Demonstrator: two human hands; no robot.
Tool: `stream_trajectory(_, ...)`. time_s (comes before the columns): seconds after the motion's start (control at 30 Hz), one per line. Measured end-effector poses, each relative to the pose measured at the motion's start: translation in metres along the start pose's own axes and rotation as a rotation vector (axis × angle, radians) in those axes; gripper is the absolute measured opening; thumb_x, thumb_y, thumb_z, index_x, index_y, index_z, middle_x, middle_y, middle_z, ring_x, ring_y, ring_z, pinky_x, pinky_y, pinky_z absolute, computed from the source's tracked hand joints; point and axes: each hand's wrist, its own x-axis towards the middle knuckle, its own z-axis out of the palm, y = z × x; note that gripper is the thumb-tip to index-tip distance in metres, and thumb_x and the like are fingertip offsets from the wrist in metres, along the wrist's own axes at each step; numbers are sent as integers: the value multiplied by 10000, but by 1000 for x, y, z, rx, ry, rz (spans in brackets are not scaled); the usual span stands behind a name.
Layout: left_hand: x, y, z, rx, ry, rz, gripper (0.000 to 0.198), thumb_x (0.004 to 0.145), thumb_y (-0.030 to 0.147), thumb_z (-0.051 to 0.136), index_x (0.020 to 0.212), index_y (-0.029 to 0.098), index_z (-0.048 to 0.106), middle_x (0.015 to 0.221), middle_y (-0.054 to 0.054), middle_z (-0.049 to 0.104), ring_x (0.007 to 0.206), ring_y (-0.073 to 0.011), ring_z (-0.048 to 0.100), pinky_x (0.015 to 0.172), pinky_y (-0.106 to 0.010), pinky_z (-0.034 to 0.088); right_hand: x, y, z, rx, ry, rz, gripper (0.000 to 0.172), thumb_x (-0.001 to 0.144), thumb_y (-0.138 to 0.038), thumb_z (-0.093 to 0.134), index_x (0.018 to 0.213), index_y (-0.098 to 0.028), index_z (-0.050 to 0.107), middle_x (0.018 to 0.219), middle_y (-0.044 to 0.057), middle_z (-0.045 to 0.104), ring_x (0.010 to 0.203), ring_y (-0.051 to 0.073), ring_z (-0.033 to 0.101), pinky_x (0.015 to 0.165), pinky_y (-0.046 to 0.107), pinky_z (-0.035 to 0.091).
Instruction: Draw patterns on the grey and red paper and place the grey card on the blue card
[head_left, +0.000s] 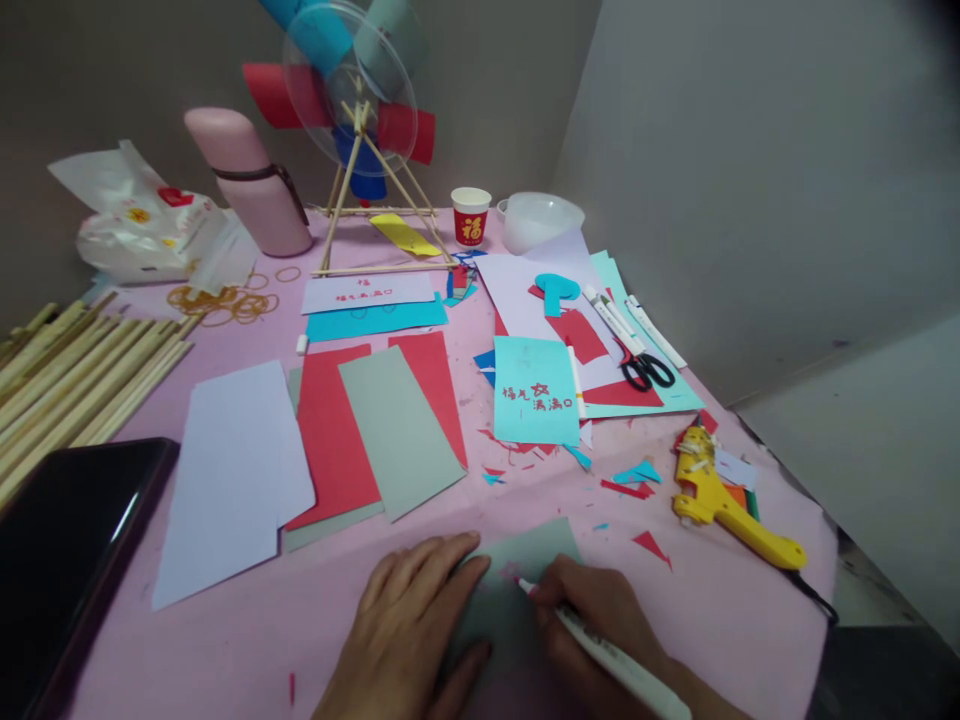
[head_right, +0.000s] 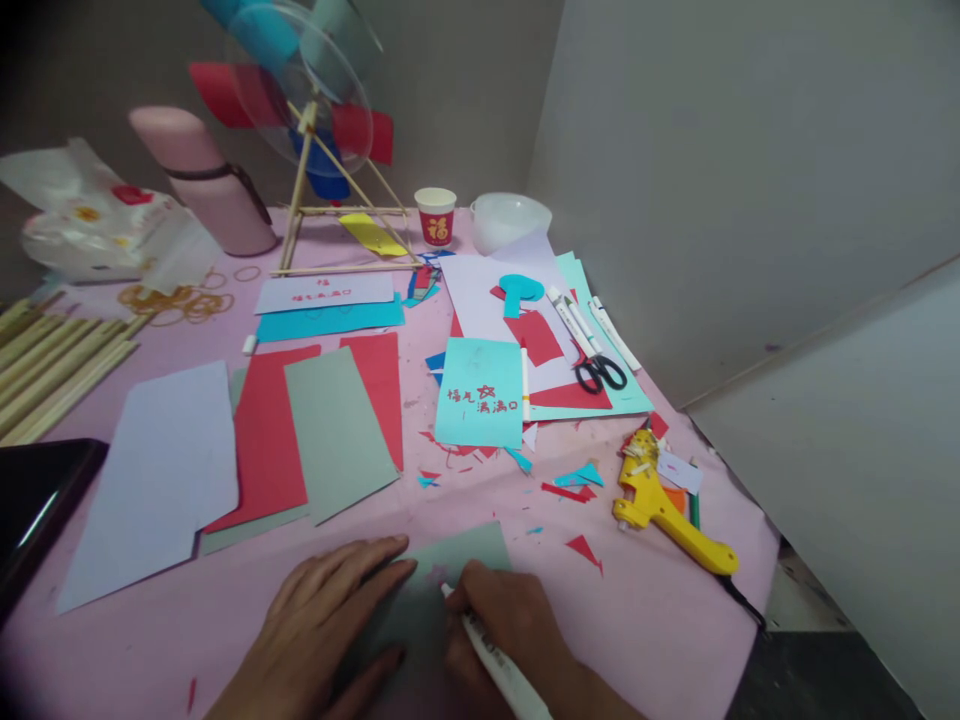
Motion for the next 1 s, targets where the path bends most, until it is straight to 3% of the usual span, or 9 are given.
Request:
stream_trajectory(0.5,-2,-1,0,-1,-7,9,515,801,323,579,1292,270,432,1320,1,512,1155,-200,462,898,-345,451,1,-7,-12,266,-63,242,98,732,-173,454,645,-220,463,507,-58,439,460,111,407,464,231,276)
stream_trajectory(0.63,-2,-1,2,-16,-7,-10,500,804,326,573,1283,272,440,1306,-6,531,1145,-206,484,904,-355,450,3,-4,-15,516,-31,354,133,779,-244,463,648,-225,450,511,-65,401,477,115,372,452,228,264)
stream_trajectory(0.73,-1,1,-1,-67,-15,-42,509,792,312,589,1278,287,438,1296,-8,546,1134,-214,509,920,-373,450,7,-1,-13,772,69,484,136,736,-265,496,617,-222,445,471,-76,407,446,100,323,429,220,233)
stream_trajectory(0.87,-2,4,-14,-269,-24,-209,469,841,354,541,1289,326,404,1322,5,523,1192,-188,480,967,-340,434,13,-2,-10,888,175,583,108,659,-227,527,575,-209,461,422,-67,478,417,85,327,424,214,220)
stream_trajectory(1.0,-6,-4,-29,-481,59,-465,305,897,353,438,1200,357,480,1244,24,577,1130,-149,541,941,-286,454,15,-4,-8,961,229,582,96,665,-209,511,584,-208,460,383,-73,475,397,76,308,415,209,195)
